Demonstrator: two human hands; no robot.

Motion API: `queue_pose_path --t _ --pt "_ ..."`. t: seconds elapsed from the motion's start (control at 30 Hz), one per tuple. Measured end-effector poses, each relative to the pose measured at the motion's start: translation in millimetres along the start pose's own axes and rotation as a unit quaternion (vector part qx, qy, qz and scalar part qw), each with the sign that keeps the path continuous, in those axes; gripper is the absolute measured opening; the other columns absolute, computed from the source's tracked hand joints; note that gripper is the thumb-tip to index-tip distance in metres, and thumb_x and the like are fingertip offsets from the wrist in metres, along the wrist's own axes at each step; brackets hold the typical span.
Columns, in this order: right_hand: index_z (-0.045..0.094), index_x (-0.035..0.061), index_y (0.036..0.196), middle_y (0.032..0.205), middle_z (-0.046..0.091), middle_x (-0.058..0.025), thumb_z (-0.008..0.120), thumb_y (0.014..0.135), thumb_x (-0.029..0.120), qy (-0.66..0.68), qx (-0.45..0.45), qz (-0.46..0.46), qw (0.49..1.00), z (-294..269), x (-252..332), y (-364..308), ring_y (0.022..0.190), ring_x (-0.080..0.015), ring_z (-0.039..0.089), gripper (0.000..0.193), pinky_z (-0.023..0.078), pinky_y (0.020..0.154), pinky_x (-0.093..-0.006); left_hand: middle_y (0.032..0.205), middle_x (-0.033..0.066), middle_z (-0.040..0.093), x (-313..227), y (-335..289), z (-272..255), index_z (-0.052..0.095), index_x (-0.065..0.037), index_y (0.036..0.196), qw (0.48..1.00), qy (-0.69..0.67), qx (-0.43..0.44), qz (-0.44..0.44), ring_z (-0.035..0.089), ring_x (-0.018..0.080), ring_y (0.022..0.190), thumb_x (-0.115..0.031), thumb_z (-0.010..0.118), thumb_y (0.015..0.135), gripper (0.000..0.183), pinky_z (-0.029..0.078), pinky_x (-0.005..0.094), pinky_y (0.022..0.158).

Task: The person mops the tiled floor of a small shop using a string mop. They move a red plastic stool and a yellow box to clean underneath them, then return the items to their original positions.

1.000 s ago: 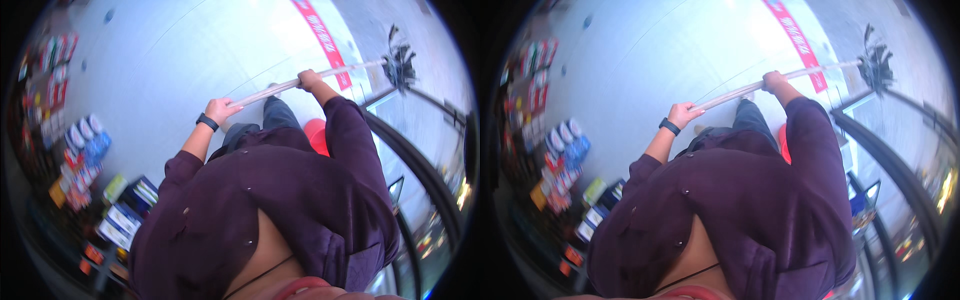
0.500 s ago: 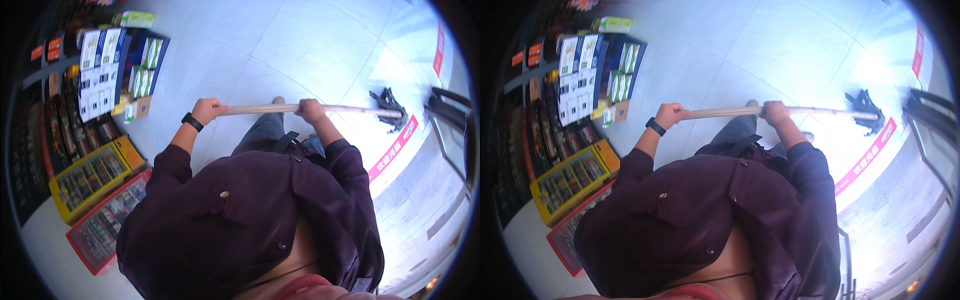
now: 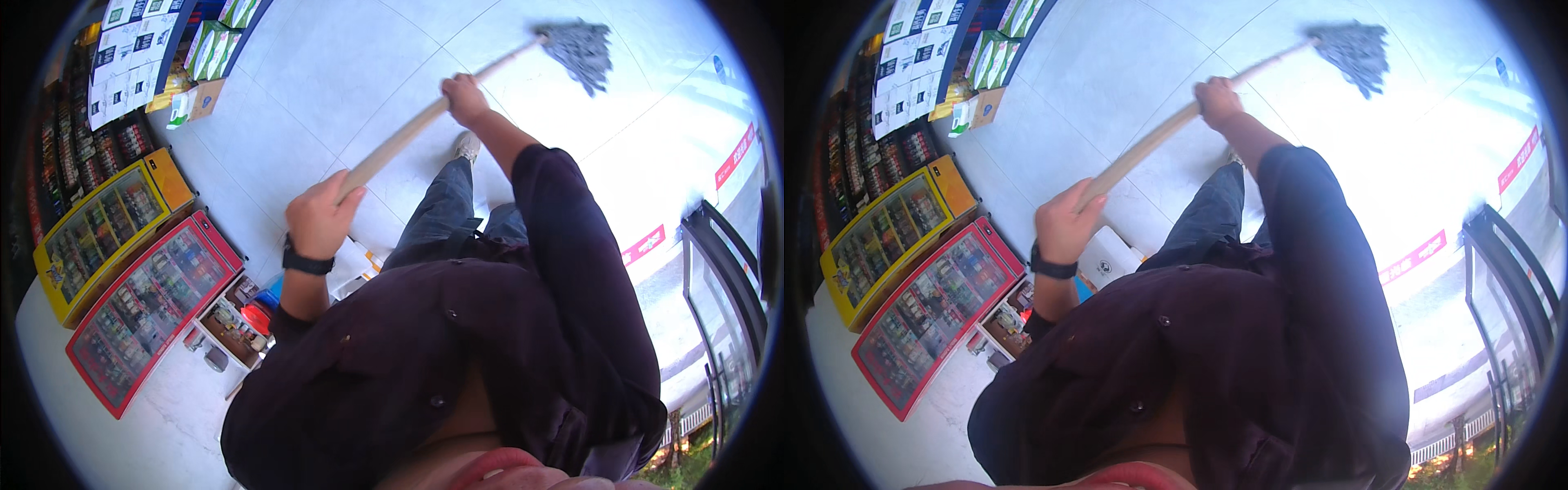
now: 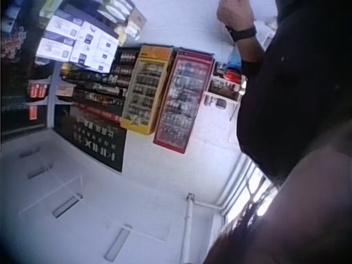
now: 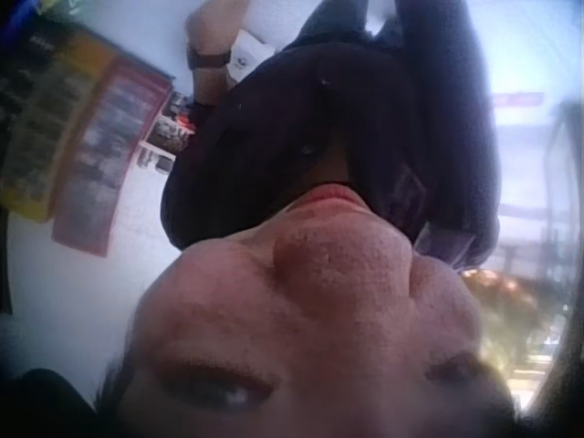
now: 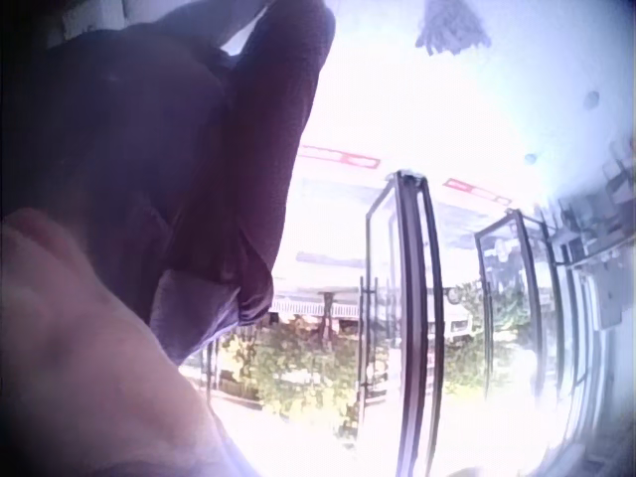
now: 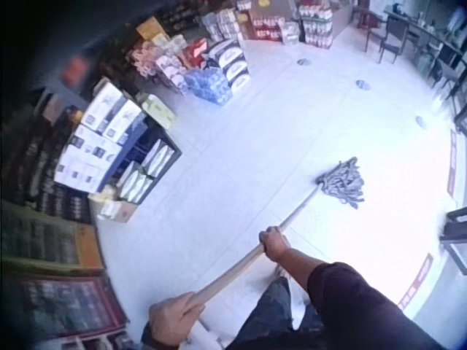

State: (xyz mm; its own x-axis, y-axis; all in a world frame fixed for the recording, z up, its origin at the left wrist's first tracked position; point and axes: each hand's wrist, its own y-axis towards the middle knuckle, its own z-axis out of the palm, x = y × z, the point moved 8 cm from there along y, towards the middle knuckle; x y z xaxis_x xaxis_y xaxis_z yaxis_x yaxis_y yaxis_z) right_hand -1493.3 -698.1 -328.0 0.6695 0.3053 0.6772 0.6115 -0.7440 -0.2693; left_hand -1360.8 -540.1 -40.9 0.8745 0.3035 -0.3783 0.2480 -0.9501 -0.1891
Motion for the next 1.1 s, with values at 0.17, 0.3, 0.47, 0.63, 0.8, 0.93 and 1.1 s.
queue_pose_path --t 0.17,0.3,0.47,0.63,0.8,0.93,1.1 --pt "0.058 0.0103 0.089 0.098 0.055 -0.0151 0.062 0.072 0.0 0.109 -0.085 -0.115 0.984 11 94 71 0.106 -0.0378 0.048 0.02 0.043 0.091 -0.0419 0.082 0.014 0.068 23 -19 -62 0.068 -0.001 0.097 0.983 -0.031 -0.166 -0.068 0.067 0.0258 0.07 -0.015 0.073 0.077 0.024 0.052 0.0319 0.062" --pt "0.058 0.0088 0.081 0.085 0.058 -0.0125 0.071 0.076 0.023 0.159 -0.098 -0.217 0.958 22 149 89 0.093 -0.0354 0.054 0.02 0.045 0.083 -0.0421 0.079 0.0124 0.069 14 -31 -87 0.069 0.0 0.091 0.97 -0.012 -0.238 -0.051 0.066 0.0215 0.065 -0.013 0.07 0.08 0.017 0.051 0.0287 0.057" --pt "0.058 0.009 0.077 0.081 0.058 -0.0096 0.073 0.075 0.033 0.164 -0.028 -0.236 0.957 34 180 48 0.09 -0.0325 0.055 0.028 0.047 0.08 -0.0418 0.071 0.0111 0.067 -13 -52 -110 0.069 0.001 0.081 0.953 0.026 -0.301 0.0 0.063 0.0172 0.058 -0.013 0.056 0.085 0.019 0.045 0.0265 0.049" --pt "0.064 0.015 0.089 0.093 0.06 -0.0085 0.071 0.073 0.028 0.15 0.024 -0.201 0.968 7 173 -19 0.098 -0.0303 0.055 0.022 0.05 0.081 -0.0425 0.065 0.0112 0.063 -38 -78 -140 0.065 0.006 0.075 0.941 -0.023 -0.334 0.048 0.058 0.018 0.057 -0.014 0.055 0.083 0.023 0.043 0.0275 0.05" --pt "0.064 0.0129 0.087 0.09 0.062 -0.0097 0.071 0.073 0.032 0.182 0.052 -0.127 0.974 -34 129 -122 0.095 -0.0324 0.056 0.025 0.051 0.077 -0.0438 0.067 0.0129 0.058 -100 -83 -154 0.062 0.008 0.077 0.94 -0.092 -0.305 0.125 0.053 0.018 0.061 -0.011 0.054 0.085 0.022 0.039 0.0273 0.056" --pt "0.06 0.0131 0.084 0.087 0.061 -0.0061 0.071 0.073 0.024 0.215 0.002 -0.031 0.976 -66 37 -210 0.092 -0.0302 0.057 0.019 0.049 0.077 -0.0414 0.066 0.0118 0.056 -165 -51 -103 0.058 0.008 0.077 0.963 -0.138 -0.155 0.172 0.051 0.0178 0.061 -0.01 0.051 0.084 0.021 0.038 0.0277 0.057" --pt "0.059 0.0122 0.079 0.082 0.062 -0.0092 0.068 0.072 0.025 0.2 -0.18 0.096 0.958 -81 -124 -335 0.084 -0.0321 0.06 0.017 0.05 0.073 -0.0445 0.07 0.011 0.059 -277 -2 38 0.06 0.007 0.076 0.949 -0.121 -0.003 0.292 0.053 0.0169 0.063 -0.005 0.049 0.084 0.018 0.041 0.026 0.06"
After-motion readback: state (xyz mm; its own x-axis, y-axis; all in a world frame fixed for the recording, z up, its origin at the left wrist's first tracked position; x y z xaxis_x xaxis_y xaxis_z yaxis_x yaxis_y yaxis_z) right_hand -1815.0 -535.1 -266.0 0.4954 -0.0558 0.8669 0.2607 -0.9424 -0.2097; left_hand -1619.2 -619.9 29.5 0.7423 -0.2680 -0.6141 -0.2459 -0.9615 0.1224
